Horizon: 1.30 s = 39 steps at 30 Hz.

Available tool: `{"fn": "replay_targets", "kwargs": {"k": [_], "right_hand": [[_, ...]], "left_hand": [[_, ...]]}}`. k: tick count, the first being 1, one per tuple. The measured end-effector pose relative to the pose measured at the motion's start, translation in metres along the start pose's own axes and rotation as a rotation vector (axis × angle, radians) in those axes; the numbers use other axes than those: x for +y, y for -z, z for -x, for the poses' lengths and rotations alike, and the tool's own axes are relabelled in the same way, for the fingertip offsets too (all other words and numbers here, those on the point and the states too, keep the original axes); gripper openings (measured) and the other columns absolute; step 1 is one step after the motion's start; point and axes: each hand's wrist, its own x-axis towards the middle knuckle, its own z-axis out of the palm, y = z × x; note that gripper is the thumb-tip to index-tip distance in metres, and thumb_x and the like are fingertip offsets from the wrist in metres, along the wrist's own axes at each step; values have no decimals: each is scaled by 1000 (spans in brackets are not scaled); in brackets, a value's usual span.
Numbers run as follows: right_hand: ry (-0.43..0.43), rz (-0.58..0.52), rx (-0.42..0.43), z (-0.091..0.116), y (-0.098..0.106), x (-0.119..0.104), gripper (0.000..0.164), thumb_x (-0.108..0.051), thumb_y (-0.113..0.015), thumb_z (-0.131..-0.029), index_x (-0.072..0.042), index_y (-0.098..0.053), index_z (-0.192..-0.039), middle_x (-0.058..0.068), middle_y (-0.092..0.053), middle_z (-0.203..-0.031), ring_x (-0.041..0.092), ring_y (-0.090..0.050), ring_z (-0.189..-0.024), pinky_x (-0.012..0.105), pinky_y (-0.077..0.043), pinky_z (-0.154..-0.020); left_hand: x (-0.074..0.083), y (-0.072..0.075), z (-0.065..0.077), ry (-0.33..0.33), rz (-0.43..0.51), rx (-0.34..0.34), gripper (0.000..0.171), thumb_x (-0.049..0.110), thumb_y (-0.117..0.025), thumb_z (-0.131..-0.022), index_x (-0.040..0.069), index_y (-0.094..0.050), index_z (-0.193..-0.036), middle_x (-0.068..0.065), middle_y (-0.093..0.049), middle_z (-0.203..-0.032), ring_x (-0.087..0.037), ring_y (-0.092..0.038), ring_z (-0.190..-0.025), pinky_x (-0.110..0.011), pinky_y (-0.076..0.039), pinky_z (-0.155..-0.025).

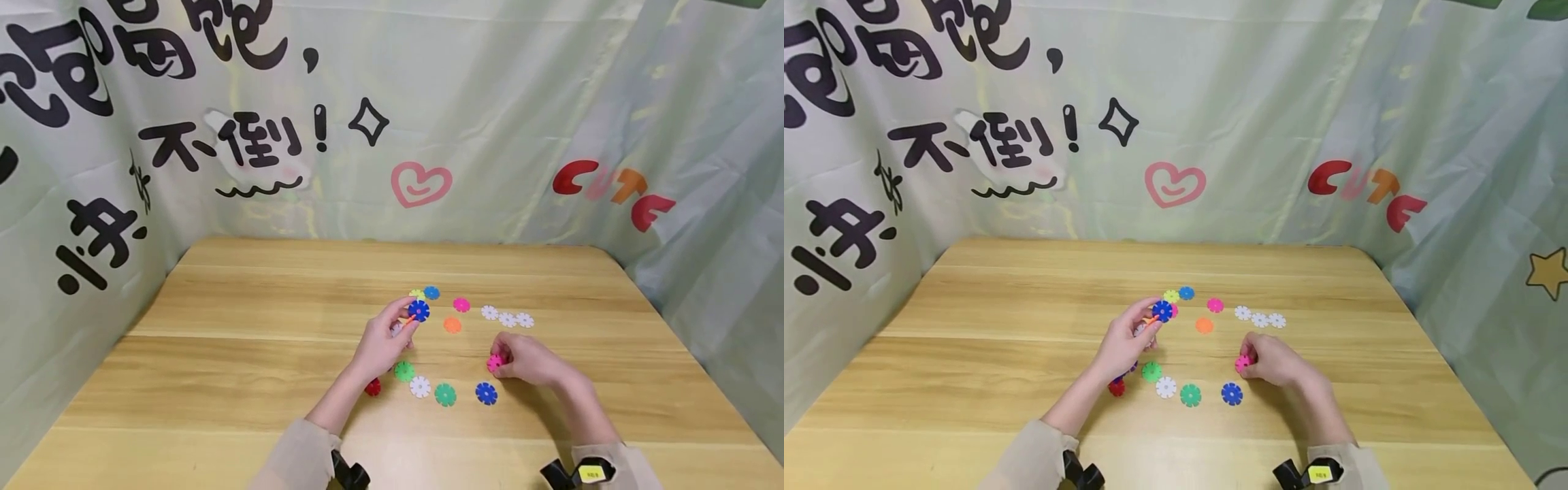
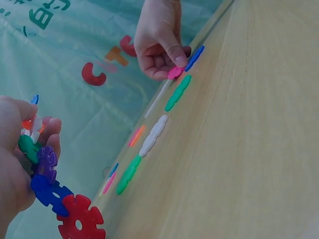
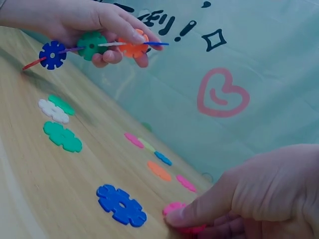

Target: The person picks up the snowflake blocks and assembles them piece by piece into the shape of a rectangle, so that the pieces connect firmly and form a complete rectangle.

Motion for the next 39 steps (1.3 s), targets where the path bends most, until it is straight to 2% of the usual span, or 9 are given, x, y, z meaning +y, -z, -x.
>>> {"fn": "replay_targets", "kwargs": {"k": [8,15,17,20,23,27,31,36,39], "right_hand": [[50,-215,3,-5,-2,14,13,1,-63,-85,-4,-59,-96,6,-59,-73,17,-55,-59,29,-50,-49],[72,-346,28,-7,-1,15,13,0,-60,-87,1,-59,-100,12,-61,-79,19,-57,-63,30,-52,-55],[80,-398,51,-7,0,10,16,-2,-60,-88,3,-59,-103,14,-60,-82,19,-57,-65,30,-52,-57],[94,-442,144,-7,4,-4,21,-2,-59,-89,5,-59,-108,15,-59,-81,18,-55,-64,30,-51,-56],[87,-448,256,-7,8,-21,26,-5,-60,-89,6,-59,-113,15,-58,-81,17,-55,-64,32,-51,-58],[78,-433,376,-8,8,-45,21,-8,-63,-88,4,-62,-105,16,-61,-80,17,-60,-66,34,-53,-63],[140,-411,424,-12,-2,-66,10,-5,-62,-88,4,-62,-93,14,-64,-77,18,-62,-63,37,-54,-62],[206,-346,462,-21,-19,-81,11,-8,-59,-91,2,-61,-90,6,-62,-70,16,-58,-56,33,-53,-53],[212,-327,499,-21,-25,-92,11,-5,-58,-91,5,-62,-90,5,-61,-69,19,-57,-55,31,-52,-51]], "left_hand": [[0,1,-1,21,4,-3,42,9,-56,-93,12,-46,-134,-8,-59,-99,-34,-61,-67,-23,-49,-52],[1,2,0,35,18,0,42,9,-55,-93,11,-46,-134,-8,-59,-99,-35,-61,-68,-37,-52,-56],[2,2,0,38,15,4,42,9,-55,-93,12,-46,-135,-7,-59,-99,-35,-60,-68,-35,-52,-55],[2,2,0,23,10,5,45,10,-56,-93,12,-44,-137,-7,-58,-99,-35,-60,-68,-27,-50,-53],[2,2,-1,5,4,0,48,10,-56,-93,13,-43,-139,-7,-58,-99,-35,-60,-67,-21,-48,-52],[2,2,-1,-8,3,-3,47,9,-55,-93,13,-43,-139,-8,-58,-98,-35,-60,-67,-21,-47,-51],[3,2,0,-12,-2,0,45,7,-55,-93,11,-45,-137,-8,-59,-99,-34,-61,-67,-24,-49,-52],[5,1,0,-15,-5,8,44,7,-56,-93,11,-45,-135,-10,-58,-100,-34,-61,-66,-24,-50,-52],[7,-1,1,-21,1,9,43,6,-55,-93,10,-44,-134,-12,-58,-102,-31,-60,-66,-22,-47,-50]]}}
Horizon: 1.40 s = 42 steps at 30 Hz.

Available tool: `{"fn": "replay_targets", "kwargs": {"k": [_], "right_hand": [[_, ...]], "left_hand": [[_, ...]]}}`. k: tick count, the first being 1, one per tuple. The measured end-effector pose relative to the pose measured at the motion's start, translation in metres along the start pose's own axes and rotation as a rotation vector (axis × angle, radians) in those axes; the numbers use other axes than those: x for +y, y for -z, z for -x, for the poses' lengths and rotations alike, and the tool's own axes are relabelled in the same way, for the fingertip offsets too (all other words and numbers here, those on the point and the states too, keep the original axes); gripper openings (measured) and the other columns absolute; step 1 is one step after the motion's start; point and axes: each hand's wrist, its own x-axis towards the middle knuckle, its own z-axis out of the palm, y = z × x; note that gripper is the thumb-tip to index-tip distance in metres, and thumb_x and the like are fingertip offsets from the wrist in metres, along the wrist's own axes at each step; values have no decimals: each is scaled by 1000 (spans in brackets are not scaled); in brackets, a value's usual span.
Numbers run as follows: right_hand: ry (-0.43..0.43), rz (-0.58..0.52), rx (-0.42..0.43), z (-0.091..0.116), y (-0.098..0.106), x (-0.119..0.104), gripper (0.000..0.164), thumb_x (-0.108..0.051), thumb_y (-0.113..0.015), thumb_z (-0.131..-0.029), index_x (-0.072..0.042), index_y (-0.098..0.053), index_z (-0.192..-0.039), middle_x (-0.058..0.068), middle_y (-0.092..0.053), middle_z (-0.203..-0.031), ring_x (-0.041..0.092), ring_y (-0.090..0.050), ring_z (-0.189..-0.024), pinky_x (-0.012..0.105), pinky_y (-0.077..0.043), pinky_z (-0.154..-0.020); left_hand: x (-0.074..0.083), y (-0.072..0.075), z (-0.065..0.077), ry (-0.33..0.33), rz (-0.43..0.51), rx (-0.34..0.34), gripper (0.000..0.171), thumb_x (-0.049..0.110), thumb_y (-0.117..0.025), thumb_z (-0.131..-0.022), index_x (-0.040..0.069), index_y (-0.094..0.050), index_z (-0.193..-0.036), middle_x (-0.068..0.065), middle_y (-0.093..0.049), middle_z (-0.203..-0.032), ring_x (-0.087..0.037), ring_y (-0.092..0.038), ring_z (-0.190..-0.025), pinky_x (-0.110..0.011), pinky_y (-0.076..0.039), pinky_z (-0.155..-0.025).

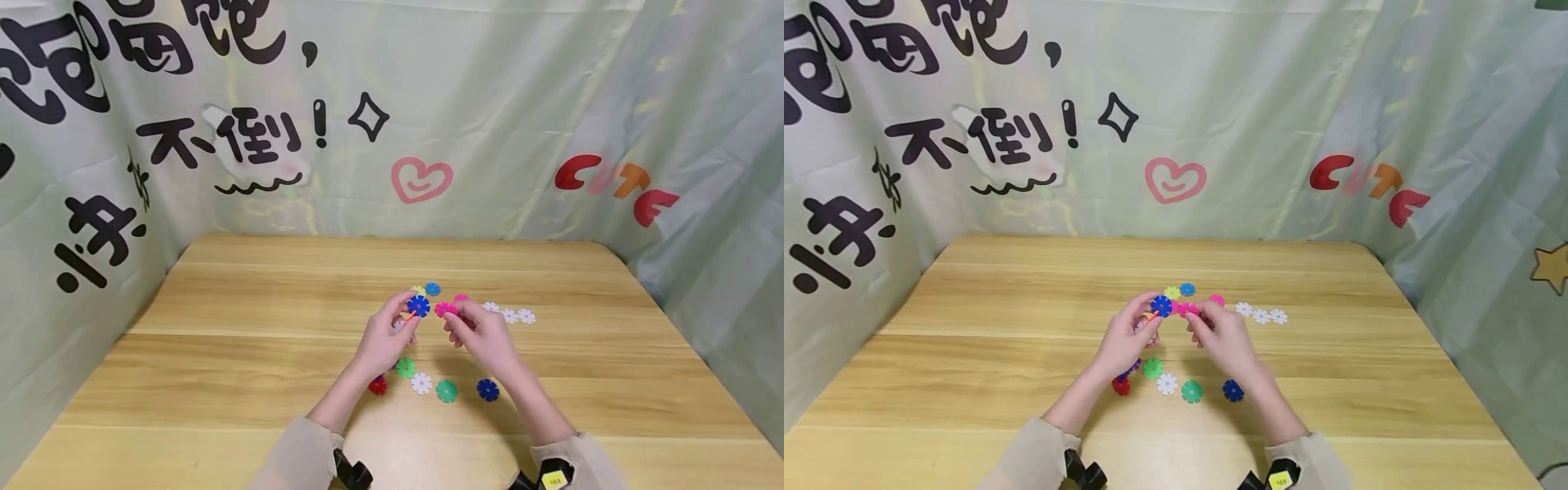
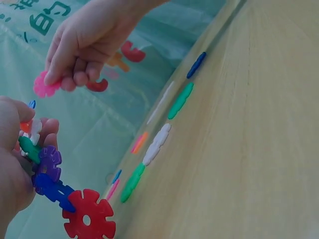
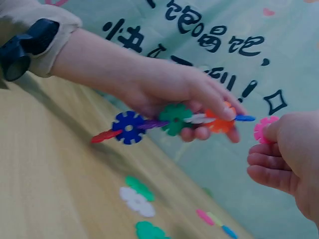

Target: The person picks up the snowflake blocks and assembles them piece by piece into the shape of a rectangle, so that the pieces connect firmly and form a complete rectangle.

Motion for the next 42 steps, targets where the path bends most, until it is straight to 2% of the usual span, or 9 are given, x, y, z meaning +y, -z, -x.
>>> {"fn": "replay_targets", "kwargs": {"k": [4,6,10,14,22,27,31,35,42], "right_hand": [[13,18,26,1,-7,4,9,1,-58,-89,7,-64,-92,9,-60,-69,22,-58,-56,31,-52,-51],[66,16,45,0,-11,16,8,1,-60,-88,5,-65,-92,10,-61,-69,21,-59,-55,30,-53,-51],[220,22,84,-1,-15,21,10,5,-62,-85,3,-66,-94,11,-64,-72,22,-60,-55,26,-52,-49],[345,72,114,-2,-17,24,13,8,-63,-83,1,-67,-94,7,-66,-73,15,-60,-55,19,-50,-48],[472,208,161,-3,-17,26,14,11,-67,-78,2,-67,-89,8,-66,-74,10,-60,-56,10,-46,-51],[587,354,197,-3,-17,27,17,10,-71,-74,3,-68,-89,10,-67,-77,11,-60,-58,14,-48,-52],[692,420,218,-4,-18,26,7,-1,-64,-85,5,-67,-88,13,-67,-76,18,-63,-60,22,-52,-53],[746,437,234,-4,-20,25,31,-16,-48,-97,6,-66,-87,14,-67,-76,23,-65,-63,26,-53,-54],[737,422,239,-4,-20,25,37,-19,-44,-99,7,-66,-87,15,-67,-75,23,-65,-62,25,-53,-54]], "left_hand": [[2,-2,1,3,-2,6,45,9,-55,-94,11,-42,-137,-11,-56,-106,-25,-60,-65,-20,-44,-48],[1,-2,0,5,-10,9,46,11,-55,-94,13,-42,-138,-10,-55,-107,-23,-60,-64,-20,-44,-47],[-1,-3,0,19,-11,6,47,12,-56,-94,13,-43,-139,-10,-54,-106,-30,-60,-65,-18,-42,-47],[0,-4,-1,35,-15,9,46,12,-55,-94,11,-43,-139,-10,-53,-104,-34,-60,-66,-17,-41,-46],[2,-5,-2,26,-16,20,45,8,-55,-93,5,-43,-137,-9,-55,-98,-32,-60,-64,-19,-42,-45],[0,-6,-1,50,2,17,44,11,-55,-94,7,-44,-137,-8,-55,-98,-32,-61,-65,-20,-46,-48],[2,-6,-1,62,5,19,44,11,-55,-94,7,-44,-137,-8,-55,-100,-34,-61,-66,-20,-45,-48],[2,-6,-1,59,-3,16,44,11,-55,-94,7,-45,-136,-9,-56,-100,-34,-61,-66,-20,-45,-48],[4,-6,-1,60,-12,3,44,11,-54,-94,6,-44,-137,-9,-55,-103,-33,-61,-66,-20,-45,-48]]}}
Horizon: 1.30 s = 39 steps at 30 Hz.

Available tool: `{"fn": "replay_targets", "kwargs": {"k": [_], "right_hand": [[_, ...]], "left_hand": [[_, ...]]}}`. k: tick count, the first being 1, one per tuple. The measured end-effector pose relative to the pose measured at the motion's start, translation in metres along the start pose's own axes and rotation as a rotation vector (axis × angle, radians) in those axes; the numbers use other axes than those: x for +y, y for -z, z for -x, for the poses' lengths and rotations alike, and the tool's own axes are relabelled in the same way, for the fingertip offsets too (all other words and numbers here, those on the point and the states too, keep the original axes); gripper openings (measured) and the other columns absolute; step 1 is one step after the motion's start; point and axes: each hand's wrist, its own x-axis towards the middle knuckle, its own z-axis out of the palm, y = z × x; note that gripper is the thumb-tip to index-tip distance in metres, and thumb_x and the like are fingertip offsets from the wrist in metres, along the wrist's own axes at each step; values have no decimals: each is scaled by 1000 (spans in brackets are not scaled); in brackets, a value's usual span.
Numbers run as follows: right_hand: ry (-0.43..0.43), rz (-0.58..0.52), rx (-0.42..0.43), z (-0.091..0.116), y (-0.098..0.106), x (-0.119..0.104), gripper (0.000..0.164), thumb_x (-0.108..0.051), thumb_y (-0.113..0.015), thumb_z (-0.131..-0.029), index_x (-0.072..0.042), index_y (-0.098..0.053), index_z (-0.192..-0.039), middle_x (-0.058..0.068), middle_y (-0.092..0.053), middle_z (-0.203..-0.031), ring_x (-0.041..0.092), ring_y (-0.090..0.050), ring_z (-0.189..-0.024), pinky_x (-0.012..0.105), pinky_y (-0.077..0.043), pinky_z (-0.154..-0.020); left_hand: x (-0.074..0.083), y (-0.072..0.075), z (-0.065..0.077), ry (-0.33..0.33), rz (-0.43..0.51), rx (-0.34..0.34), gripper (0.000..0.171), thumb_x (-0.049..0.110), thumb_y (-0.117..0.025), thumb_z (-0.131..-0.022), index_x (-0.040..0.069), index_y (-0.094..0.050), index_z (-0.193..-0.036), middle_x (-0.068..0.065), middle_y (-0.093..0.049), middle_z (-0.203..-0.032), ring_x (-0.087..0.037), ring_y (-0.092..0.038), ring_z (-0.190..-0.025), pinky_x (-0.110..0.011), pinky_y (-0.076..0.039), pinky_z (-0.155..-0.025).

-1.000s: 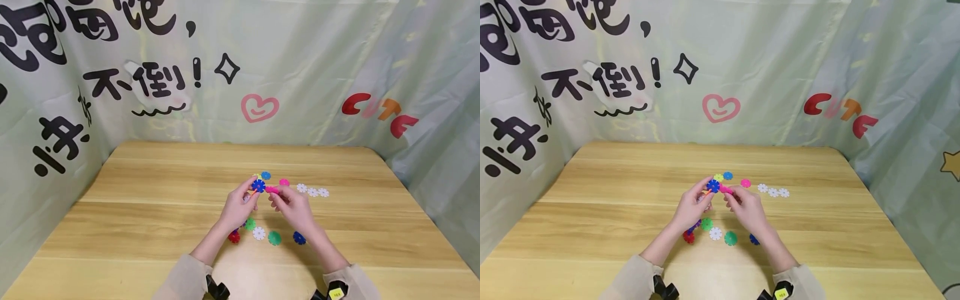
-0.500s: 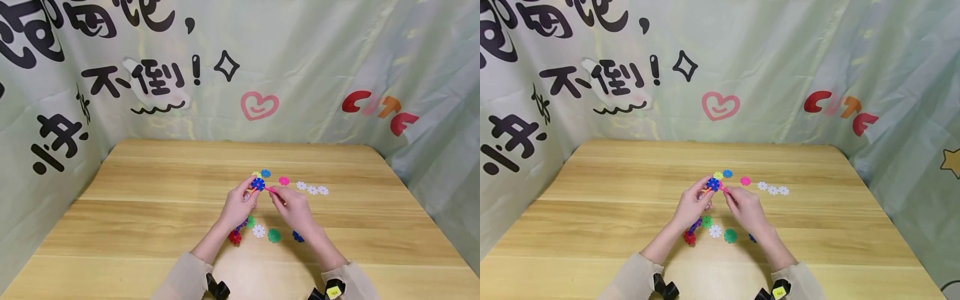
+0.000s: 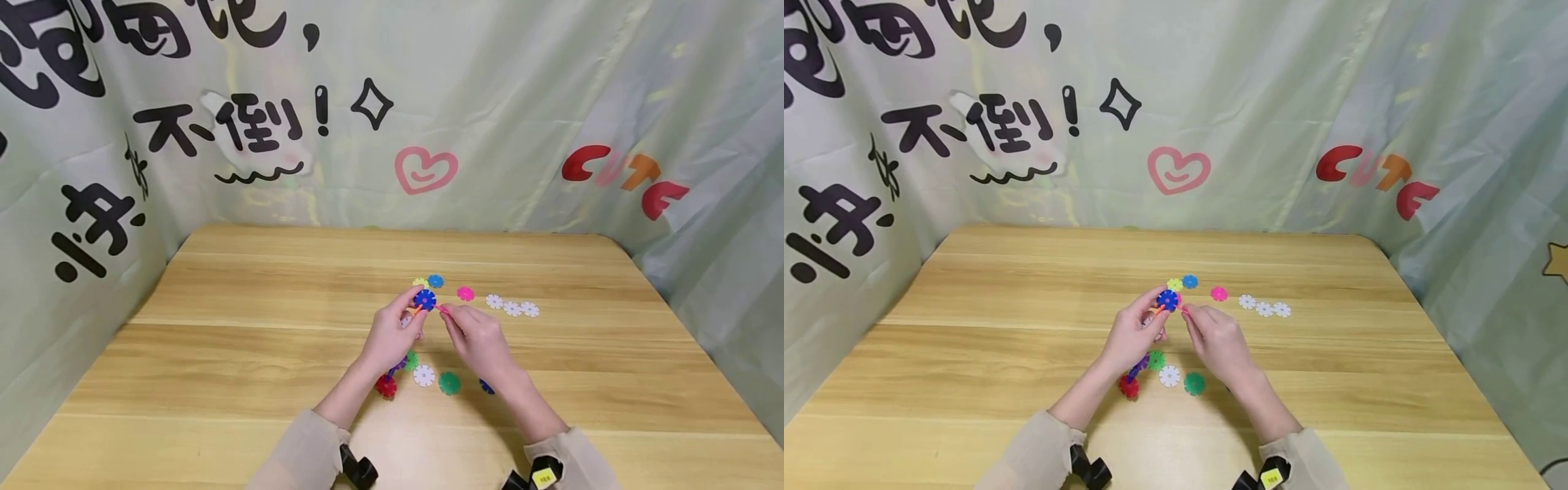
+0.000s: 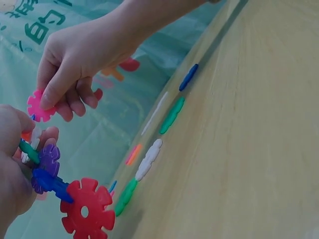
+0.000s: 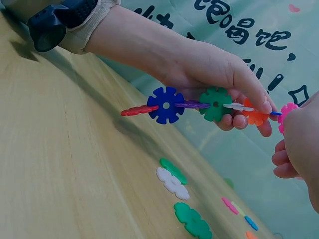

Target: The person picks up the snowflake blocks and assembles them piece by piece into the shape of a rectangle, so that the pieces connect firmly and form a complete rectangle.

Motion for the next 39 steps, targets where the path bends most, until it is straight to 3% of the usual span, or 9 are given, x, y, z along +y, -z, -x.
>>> {"fn": "replay_targets", "kwargs": {"k": [3,9,16,30,35,39], "right_hand": [[0,-1,7,0,0,0,37,-19,-44,-99,7,-67,-87,16,-67,-75,24,-65,-62,25,-53,-54],[19,-14,13,1,-2,1,17,-5,-56,-91,9,-67,-87,18,-67,-75,27,-66,-64,27,-54,-55],[14,3,26,0,-4,-1,37,-18,-44,-99,8,-67,-86,17,-67,-74,26,-66,-62,27,-53,-53],[-3,-7,-8,1,-2,-1,38,-20,-43,-99,8,-67,-88,16,-66,-74,23,-65,-61,23,-52,-53],[-64,-24,-34,2,0,1,9,-1,-65,-85,7,-67,-89,15,-67,-76,20,-64,-61,21,-52,-54],[-177,-92,-44,3,2,1,18,9,-72,-73,5,-67,-90,12,-67,-78,15,-63,-62,13,-49,-57]], "left_hand": [[0,-1,0,-5,3,-6,44,10,-54,-94,6,-44,-136,-10,-55,-103,-34,-61,-66,-20,-44,-47],[0,-2,0,-5,0,-2,43,7,-55,-93,3,-44,-135,-10,-56,-102,-35,-61,-67,-21,-45,-48],[-2,-2,0,-23,3,-12,43,7,-54,-93,2,-44,-135,-8,-57,-97,-34,-61,-67,-22,-47,-49],[-4,-2,0,-39,-14,-27,41,9,-55,-94,9,-46,-134,-8,-58,-97,-31,-62,-67,-24,-49,-50],[-5,-4,0,-57,10,-3,42,8,-55,-93,7,-45,-134,-10,-57,-102,-32,-62,-66,-21,-46,-48],[-8,-6,0,-50,57,19,42,6,-54,-93,5,-43,-134,-13,-57,-101,-34,-62,-67,-27,-50,-51]]}}
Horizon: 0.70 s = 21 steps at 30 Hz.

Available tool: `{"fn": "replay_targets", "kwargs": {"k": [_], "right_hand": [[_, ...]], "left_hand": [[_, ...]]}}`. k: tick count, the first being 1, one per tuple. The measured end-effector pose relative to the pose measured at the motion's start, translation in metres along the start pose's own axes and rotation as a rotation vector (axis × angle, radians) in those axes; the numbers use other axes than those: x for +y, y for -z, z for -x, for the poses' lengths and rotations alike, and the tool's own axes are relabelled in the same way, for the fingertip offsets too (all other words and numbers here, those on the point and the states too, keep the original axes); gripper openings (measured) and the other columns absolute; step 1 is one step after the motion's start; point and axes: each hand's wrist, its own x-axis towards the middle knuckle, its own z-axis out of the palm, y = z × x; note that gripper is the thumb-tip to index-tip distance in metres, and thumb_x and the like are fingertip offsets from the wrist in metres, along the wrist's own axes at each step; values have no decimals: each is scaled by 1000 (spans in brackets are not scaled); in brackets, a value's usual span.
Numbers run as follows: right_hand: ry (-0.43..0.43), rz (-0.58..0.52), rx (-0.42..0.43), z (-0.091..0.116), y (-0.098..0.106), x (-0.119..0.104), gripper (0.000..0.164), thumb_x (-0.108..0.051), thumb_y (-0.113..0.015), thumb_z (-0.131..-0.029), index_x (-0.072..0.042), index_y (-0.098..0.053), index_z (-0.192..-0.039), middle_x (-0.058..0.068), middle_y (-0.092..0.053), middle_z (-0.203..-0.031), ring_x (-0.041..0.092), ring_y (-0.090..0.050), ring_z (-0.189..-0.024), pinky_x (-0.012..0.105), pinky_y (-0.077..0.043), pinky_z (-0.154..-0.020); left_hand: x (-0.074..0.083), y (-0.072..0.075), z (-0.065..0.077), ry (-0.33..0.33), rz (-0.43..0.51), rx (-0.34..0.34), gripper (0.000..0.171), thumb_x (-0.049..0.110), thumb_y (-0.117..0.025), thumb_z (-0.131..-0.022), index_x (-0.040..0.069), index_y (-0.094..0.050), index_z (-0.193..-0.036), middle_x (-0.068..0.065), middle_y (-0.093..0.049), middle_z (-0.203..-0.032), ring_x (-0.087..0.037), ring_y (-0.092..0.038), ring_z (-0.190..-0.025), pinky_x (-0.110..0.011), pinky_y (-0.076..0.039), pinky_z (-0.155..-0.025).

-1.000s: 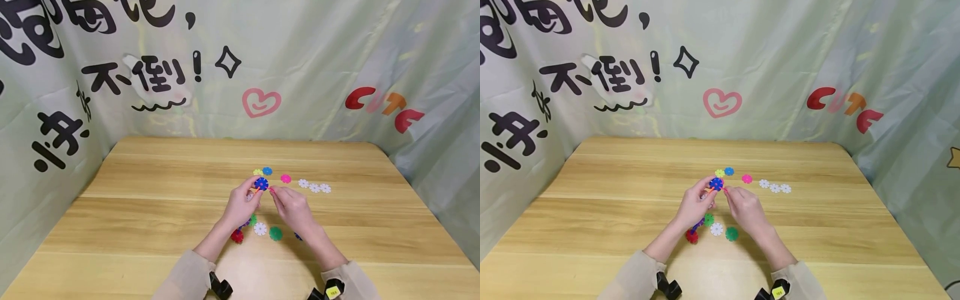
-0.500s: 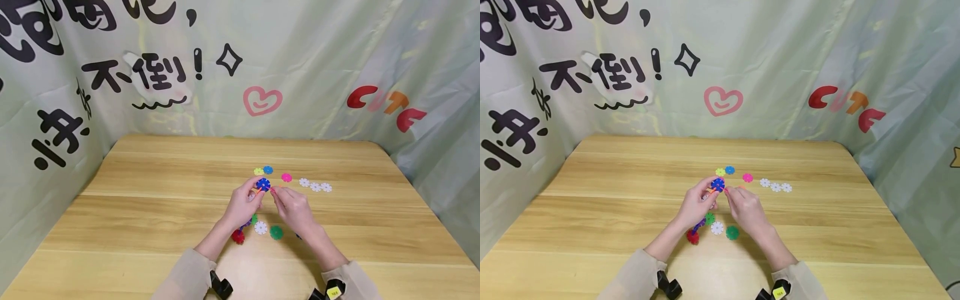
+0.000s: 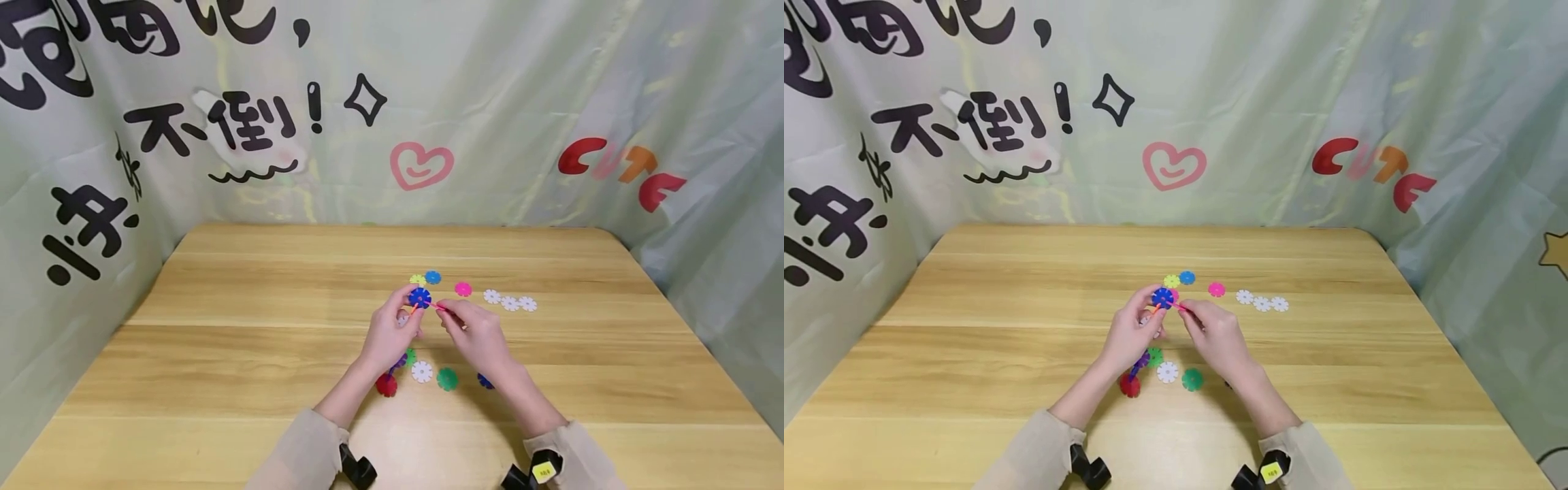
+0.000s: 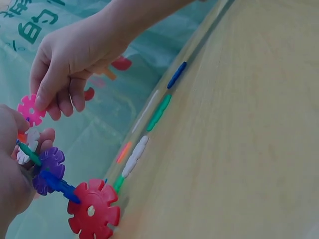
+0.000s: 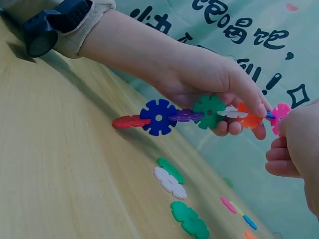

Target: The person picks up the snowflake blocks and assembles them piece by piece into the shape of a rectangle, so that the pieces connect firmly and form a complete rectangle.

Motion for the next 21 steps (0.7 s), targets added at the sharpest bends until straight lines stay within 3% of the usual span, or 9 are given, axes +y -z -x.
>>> {"fn": "replay_targets", "kwargs": {"k": [5,11,15,21], "right_hand": [[-42,-39,18,1,0,0,19,11,-72,-73,3,-68,-89,11,-67,-79,14,-62,-64,10,-47,-59],[-13,-52,51,0,0,0,22,14,-72,-70,2,-69,-88,10,-68,-81,15,-63,-65,14,-50,-58],[-5,-76,64,-1,0,0,23,16,-71,-70,2,-69,-88,10,-68,-82,15,-64,-65,14,-50,-57],[-13,-141,50,-2,0,-1,22,16,-71,-70,3,-70,-88,12,-68,-82,16,-64,-65,15,-51,-58]], "left_hand": [[-2,0,0,9,37,3,43,7,-55,-93,6,-42,-134,-15,-58,-103,-35,-63,-68,-44,-53,-58],[1,0,0,19,51,6,41,15,-55,-94,6,-43,-132,-15,-58,-101,-37,-64,-71,-49,-52,-59],[2,0,-1,44,75,17,43,17,-57,-93,6,-43,-133,-15,-61,-101,-34,-65,-73,-46,-53,-63],[3,-2,-1,97,121,11,45,16,-60,-91,8,-43,-132,-13,-63,-101,-27,-65,-80,-31,-54,-62]]}}
